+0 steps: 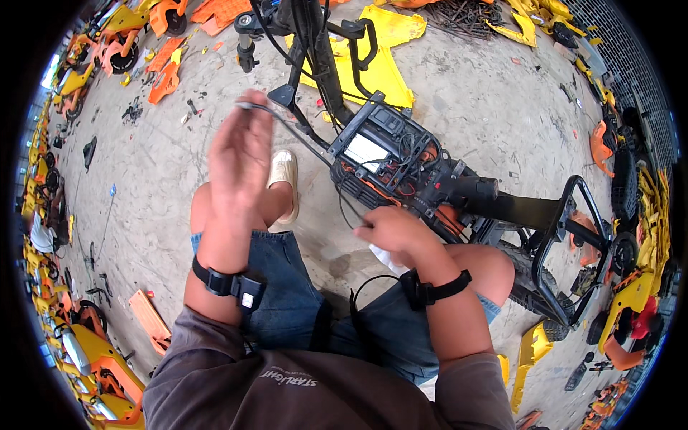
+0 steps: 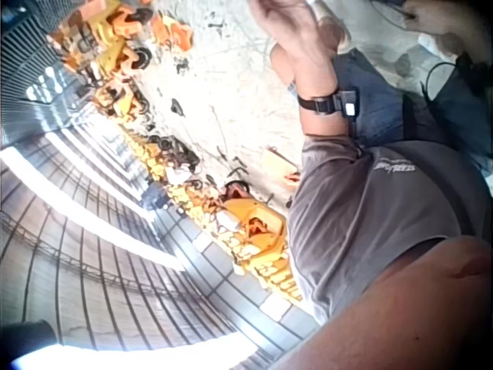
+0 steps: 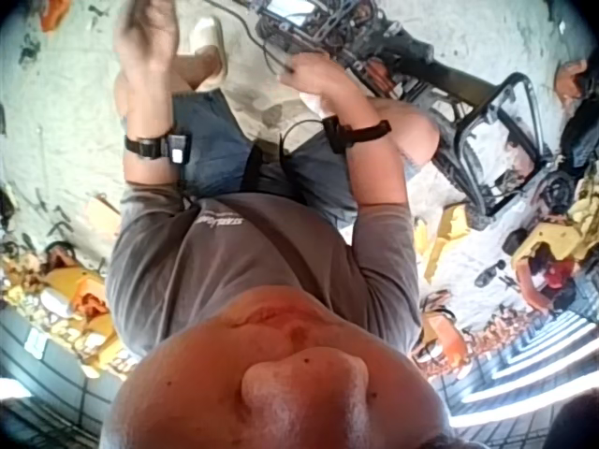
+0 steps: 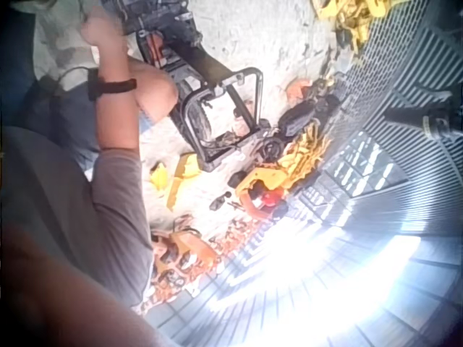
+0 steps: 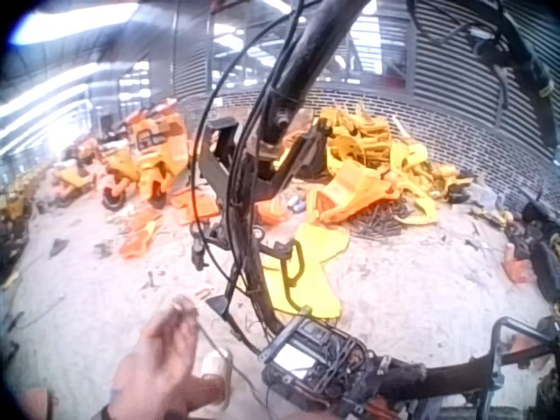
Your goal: The person sits on the floor of a workshop and repairs the electrical wiring of a yellow electric scooter. They use a screwdriver to open the control box, strip wire ends with pliers, and connect the wires to the internal components.
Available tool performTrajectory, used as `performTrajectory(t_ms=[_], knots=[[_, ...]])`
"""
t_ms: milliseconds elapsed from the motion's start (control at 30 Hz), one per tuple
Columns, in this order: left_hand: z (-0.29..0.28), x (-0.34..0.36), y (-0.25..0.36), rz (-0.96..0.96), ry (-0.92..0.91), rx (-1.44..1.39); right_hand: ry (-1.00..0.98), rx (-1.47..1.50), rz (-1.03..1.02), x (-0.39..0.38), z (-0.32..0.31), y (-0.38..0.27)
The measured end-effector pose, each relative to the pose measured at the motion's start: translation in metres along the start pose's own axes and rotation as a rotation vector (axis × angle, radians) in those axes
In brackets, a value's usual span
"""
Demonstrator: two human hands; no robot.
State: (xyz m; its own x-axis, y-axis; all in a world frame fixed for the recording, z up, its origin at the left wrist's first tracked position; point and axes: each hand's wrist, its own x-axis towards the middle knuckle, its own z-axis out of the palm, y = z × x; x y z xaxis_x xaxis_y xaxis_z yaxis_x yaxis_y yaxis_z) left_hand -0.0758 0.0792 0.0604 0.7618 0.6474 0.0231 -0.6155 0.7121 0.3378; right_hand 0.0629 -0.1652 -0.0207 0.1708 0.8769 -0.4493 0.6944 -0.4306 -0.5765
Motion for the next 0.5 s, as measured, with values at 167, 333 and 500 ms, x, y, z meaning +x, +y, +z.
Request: performTrajectory(t_ms=[167, 333, 500], knots=[[-0.018, 0.01, 0.051, 0.125, -0.113, -0.26, 0.202, -0.19, 0.282, -0.008, -0.015, 0.014], [-0.011, 0.005, 0.047, 0.064, 0.124, 0.069, 0.317, -0.043, 0.275, -0.012, -0.029, 0.011], [0.008, -0.009, -0.007, -0.126, 0.16, 1.183, 0.435, 0.419, 0.072, -0.014, -0.045, -0.02]])
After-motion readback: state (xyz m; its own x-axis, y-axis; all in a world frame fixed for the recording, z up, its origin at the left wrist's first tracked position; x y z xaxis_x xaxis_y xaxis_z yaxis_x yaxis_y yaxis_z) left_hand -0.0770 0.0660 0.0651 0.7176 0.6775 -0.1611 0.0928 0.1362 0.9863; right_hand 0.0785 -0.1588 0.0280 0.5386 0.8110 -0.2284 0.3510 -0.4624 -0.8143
